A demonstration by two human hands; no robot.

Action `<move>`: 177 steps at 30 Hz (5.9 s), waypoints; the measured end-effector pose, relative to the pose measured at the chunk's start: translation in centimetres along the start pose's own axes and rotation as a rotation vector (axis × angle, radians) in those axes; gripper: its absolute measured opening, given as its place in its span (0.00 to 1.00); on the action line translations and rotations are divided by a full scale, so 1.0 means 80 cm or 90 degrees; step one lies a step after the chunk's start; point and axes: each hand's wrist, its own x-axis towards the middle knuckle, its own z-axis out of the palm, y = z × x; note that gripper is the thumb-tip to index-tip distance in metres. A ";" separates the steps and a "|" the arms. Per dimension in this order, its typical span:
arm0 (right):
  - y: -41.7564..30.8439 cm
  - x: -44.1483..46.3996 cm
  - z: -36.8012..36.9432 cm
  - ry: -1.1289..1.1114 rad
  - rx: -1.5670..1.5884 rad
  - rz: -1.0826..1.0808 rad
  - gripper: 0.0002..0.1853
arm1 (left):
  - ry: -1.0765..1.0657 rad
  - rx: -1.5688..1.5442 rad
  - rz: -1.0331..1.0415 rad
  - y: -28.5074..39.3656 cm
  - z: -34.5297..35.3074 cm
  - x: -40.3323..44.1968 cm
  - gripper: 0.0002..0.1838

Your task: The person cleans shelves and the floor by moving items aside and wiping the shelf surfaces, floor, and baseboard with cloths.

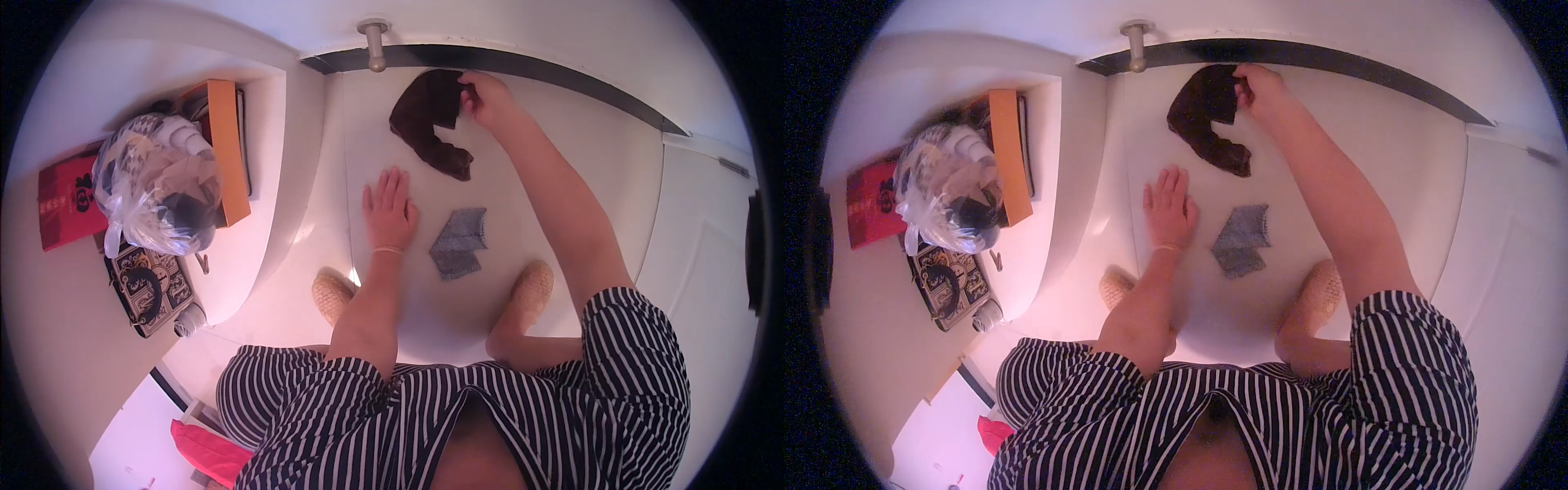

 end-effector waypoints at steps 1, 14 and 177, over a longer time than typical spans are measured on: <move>-0.007 -0.013 -0.004 -0.108 0.007 0.054 0.09 | -0.007 -0.005 0.000 0.002 0.000 0.000 0.30; 0.051 -0.118 0.185 -0.394 0.148 -0.149 0.19 | -0.015 -0.030 -0.014 0.010 -0.004 0.003 0.29; -0.115 -0.067 -0.244 0.254 -1.065 -1.014 0.34 | -0.001 0.037 0.041 0.034 0.003 0.000 0.28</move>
